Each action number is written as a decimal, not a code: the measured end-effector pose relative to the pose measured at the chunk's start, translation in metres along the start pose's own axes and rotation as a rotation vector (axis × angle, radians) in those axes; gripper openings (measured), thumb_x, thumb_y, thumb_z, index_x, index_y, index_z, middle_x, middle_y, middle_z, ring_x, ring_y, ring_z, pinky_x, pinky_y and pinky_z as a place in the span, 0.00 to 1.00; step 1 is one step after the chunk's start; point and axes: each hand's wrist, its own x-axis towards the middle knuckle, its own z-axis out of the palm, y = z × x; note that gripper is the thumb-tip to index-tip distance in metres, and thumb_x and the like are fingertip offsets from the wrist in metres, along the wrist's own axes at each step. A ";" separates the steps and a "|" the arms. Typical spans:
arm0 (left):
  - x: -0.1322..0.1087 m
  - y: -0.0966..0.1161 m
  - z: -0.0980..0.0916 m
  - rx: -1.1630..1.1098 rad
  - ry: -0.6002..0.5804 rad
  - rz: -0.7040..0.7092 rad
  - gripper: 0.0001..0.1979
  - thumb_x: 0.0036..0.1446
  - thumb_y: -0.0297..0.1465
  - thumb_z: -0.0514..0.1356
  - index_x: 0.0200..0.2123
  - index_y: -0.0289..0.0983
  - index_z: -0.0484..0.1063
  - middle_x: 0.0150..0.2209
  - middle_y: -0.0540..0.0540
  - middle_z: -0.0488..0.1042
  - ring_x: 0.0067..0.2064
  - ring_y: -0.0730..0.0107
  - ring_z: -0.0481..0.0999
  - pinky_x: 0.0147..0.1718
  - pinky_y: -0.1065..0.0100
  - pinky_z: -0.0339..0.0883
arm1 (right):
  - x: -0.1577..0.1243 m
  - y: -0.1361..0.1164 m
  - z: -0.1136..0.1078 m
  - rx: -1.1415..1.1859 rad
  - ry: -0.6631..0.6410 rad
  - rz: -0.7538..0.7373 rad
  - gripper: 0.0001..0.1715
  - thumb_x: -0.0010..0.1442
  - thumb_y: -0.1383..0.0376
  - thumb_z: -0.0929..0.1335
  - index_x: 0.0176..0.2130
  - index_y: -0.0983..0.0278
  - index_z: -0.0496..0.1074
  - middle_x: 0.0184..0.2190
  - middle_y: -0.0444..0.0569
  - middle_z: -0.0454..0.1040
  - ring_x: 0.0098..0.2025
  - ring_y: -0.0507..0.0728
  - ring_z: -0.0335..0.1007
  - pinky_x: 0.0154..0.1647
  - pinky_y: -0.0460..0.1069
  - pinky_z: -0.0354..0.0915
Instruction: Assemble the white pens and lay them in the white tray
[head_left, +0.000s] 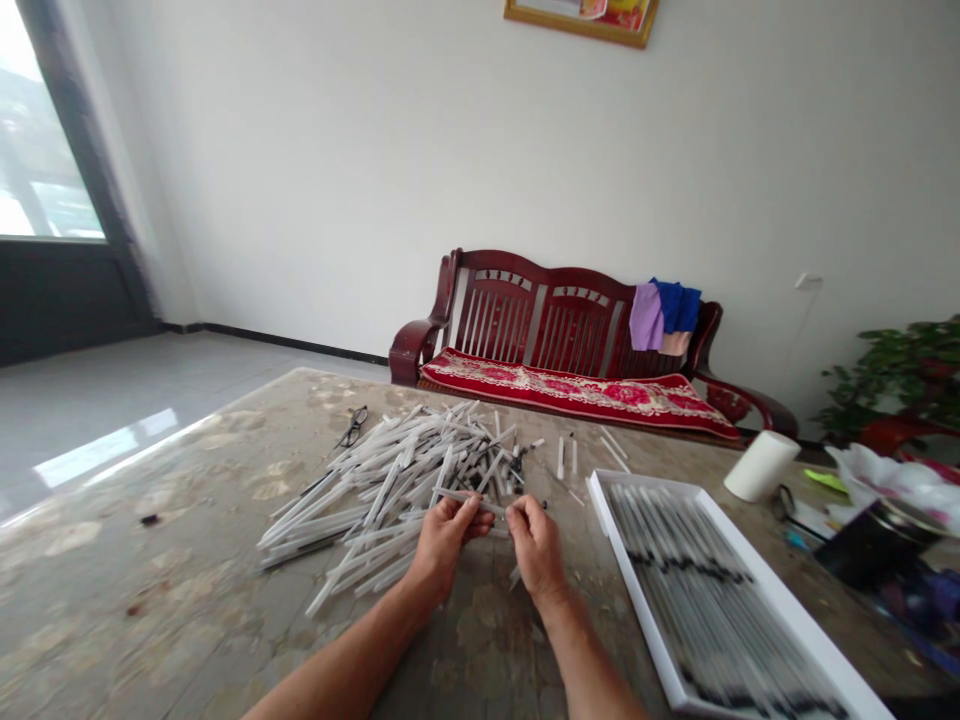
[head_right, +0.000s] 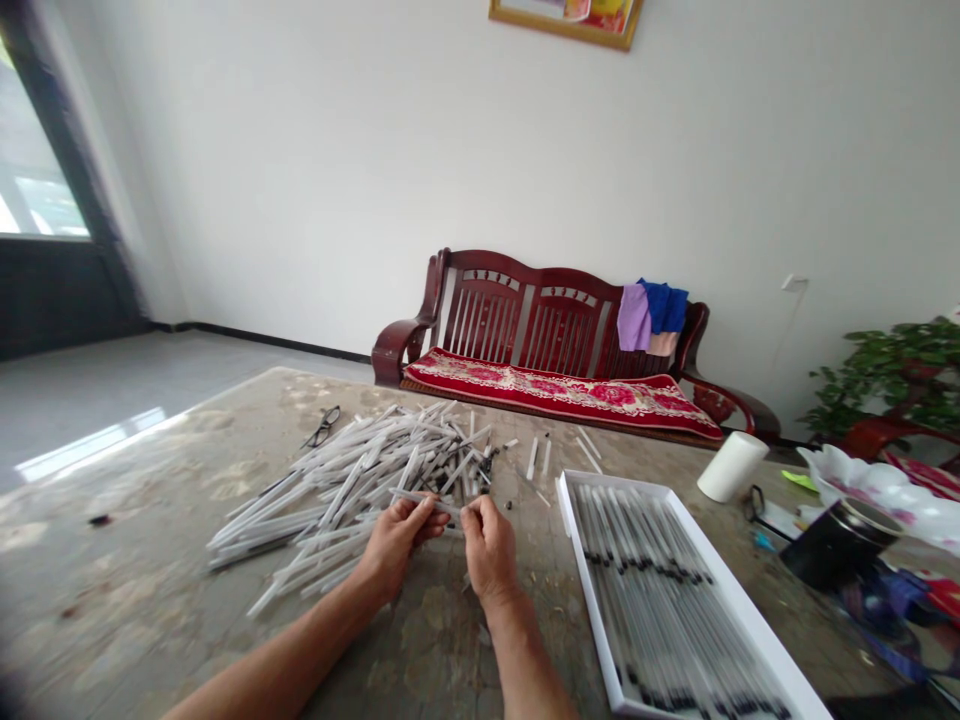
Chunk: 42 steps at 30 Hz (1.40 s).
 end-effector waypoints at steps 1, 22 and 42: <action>0.000 0.000 0.000 0.007 -0.005 0.000 0.24 0.34 0.44 0.75 0.30 0.35 0.75 0.23 0.49 0.80 0.26 0.68 0.80 0.26 0.71 0.74 | 0.000 0.001 0.001 -0.017 0.003 0.021 0.21 0.64 0.51 0.60 0.25 0.60 0.63 0.18 0.40 0.62 0.23 0.52 0.59 0.25 0.46 0.52; 0.000 0.001 0.000 0.029 -0.015 0.006 0.24 0.34 0.45 0.74 0.30 0.35 0.74 0.24 0.48 0.80 0.26 0.68 0.79 0.27 0.71 0.73 | -0.001 -0.001 0.002 -0.074 0.018 -0.050 0.23 0.65 0.51 0.59 0.26 0.61 0.65 0.19 0.41 0.65 0.22 0.52 0.61 0.25 0.45 0.51; 0.000 0.009 0.001 0.173 0.030 0.118 0.22 0.43 0.50 0.68 0.30 0.37 0.71 0.26 0.50 0.76 0.28 0.66 0.79 0.21 0.72 0.68 | 0.007 -0.010 -0.022 0.210 -0.265 0.132 0.27 0.60 0.44 0.63 0.27 0.62 0.71 0.18 0.42 0.67 0.20 0.51 0.60 0.21 0.45 0.55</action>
